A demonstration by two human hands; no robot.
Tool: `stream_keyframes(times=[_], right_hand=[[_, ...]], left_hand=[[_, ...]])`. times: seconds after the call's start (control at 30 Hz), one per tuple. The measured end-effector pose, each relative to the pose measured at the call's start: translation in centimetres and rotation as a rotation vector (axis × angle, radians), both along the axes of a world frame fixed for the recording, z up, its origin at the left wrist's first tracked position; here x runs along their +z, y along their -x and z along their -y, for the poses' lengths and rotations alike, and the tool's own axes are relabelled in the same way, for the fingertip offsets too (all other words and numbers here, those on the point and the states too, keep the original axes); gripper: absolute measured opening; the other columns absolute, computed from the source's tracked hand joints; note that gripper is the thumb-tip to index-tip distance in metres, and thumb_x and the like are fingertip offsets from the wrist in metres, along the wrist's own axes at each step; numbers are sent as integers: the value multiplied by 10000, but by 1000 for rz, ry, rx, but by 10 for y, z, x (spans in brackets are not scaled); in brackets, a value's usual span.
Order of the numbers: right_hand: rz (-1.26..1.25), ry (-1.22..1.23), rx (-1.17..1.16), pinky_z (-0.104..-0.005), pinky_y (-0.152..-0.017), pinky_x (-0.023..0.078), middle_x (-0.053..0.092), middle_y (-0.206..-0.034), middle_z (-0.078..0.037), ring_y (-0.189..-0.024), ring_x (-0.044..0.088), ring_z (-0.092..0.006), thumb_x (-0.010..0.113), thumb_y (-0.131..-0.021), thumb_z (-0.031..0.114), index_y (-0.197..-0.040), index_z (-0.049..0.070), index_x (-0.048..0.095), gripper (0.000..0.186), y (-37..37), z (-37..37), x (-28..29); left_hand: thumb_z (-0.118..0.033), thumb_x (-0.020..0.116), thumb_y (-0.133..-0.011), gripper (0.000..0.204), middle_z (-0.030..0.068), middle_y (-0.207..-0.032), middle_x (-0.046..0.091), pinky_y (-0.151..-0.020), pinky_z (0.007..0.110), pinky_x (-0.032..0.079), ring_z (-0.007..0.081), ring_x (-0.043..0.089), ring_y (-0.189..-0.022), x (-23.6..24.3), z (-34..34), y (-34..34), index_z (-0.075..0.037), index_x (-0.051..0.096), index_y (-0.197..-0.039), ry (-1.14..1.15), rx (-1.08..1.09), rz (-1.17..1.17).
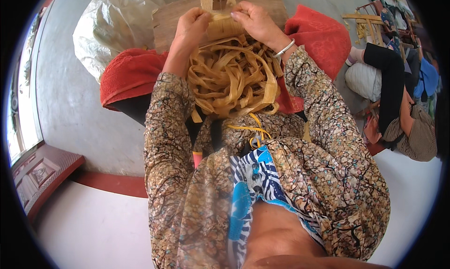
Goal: The person weaves a basket by hand, interlacing long tan strips of material around a wooden frame. They repeatedly pull, tuck, and tighten the strips to form the basket structure.
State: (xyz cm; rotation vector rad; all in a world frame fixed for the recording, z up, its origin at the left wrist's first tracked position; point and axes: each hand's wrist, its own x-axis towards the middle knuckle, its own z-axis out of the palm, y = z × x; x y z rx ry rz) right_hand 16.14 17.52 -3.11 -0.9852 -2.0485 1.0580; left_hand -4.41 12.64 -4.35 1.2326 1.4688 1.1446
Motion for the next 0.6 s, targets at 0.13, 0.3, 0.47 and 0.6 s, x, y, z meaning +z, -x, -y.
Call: stream_keyframes(times=[0.13,0.3,0.47,0.6], right_hand=[[150,-148,-35,-353,-728,483,650,-858,-107,-786,615,-241,585,-913,175,-979,2,626,189,-15,-4,-7],[254,-700,-52,-388,-765,486,661,-923,-93,-870,620,-280,604,-896,211,-971,57,656,179,-40,21,16],[56,-866,-6,-361,-674,481,648,-844,-79,-770,620,-259,644,-873,265,-942,62,653,214,-4,36,67],[-18,-570,-16,-406,-517,428,544,-607,-177,-533,547,-338,615,-893,267,-731,43,570,280,-4,25,82]], left_hand=[[-214,637,-877,209,22,-740,630,-627,262,460,84,541,-659,-18,-10,-4,-5,638,-891,-87,71,-276],[-221,591,-918,223,30,-735,633,-597,276,475,116,582,-640,3,11,-9,0,625,-918,-63,108,-222],[-251,493,-984,283,6,-627,515,-512,227,406,93,499,-553,44,44,-57,8,602,-1018,9,-157,564],[-267,461,-997,312,-11,-572,432,-456,212,318,79,421,-496,73,69,-54,6,599,-1060,207,-342,577]])
